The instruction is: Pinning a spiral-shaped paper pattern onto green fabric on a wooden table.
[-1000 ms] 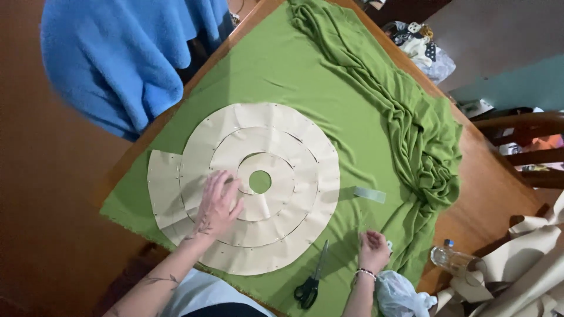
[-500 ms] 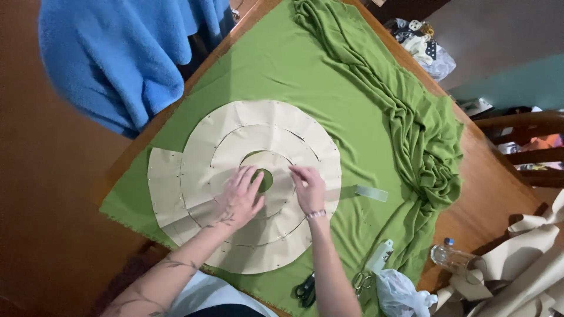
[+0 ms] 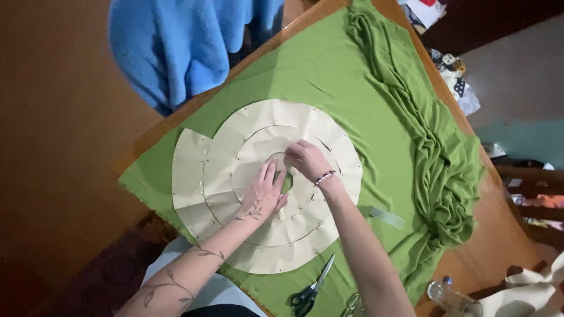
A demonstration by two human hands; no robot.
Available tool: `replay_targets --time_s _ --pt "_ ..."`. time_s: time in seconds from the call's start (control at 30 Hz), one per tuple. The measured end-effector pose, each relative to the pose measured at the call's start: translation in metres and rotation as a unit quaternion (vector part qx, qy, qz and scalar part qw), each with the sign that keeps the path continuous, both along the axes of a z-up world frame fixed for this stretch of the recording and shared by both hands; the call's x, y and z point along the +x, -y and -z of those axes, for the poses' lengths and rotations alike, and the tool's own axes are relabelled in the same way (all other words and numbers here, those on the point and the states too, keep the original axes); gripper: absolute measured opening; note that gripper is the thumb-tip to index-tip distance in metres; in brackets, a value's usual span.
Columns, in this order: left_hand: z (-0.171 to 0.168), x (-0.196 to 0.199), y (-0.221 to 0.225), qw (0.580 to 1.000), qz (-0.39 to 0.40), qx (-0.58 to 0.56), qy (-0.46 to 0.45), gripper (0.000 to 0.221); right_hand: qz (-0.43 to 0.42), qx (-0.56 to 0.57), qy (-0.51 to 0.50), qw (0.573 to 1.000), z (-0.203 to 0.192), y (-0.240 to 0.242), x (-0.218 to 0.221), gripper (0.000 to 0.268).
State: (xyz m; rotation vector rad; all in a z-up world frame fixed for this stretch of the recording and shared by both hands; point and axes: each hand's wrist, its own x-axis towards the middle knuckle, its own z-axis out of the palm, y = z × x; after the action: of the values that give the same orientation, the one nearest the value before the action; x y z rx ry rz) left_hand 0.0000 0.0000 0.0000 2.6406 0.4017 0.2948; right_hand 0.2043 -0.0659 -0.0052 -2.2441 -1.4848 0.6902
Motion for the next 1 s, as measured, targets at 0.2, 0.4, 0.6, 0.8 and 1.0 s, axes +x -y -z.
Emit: replay_targets --time_s 0.2,0.4,0.6,0.8,1.0 --pt "-0.012 0.000 -0.005 1.000 -0.007 -0.011 -0.001 0.060 -0.007 -0.026 0.008 1.000 0.009 -0.004 0.008 0.016" --pt "-0.014 0.001 -0.004 0.999 -0.011 -0.024 0.025 0.064 -0.011 -0.038 0.032 0.999 0.004 -0.003 0.007 0.015" --pt "-0.016 -0.005 -0.008 0.998 -0.010 -0.054 0.040 0.063 -0.010 -0.053 0.044 0.998 0.003 -0.007 0.002 0.010" --pt "-0.004 -0.005 -0.009 0.997 -0.007 -0.060 0.053 0.063 0.000 -0.082 0.109 0.991 0.010 -0.008 -0.010 0.006" --pt "0.007 -0.005 -0.010 0.995 -0.016 -0.061 0.079 0.056 0.003 -0.086 0.106 0.991 0.008 -0.016 -0.013 0.007"
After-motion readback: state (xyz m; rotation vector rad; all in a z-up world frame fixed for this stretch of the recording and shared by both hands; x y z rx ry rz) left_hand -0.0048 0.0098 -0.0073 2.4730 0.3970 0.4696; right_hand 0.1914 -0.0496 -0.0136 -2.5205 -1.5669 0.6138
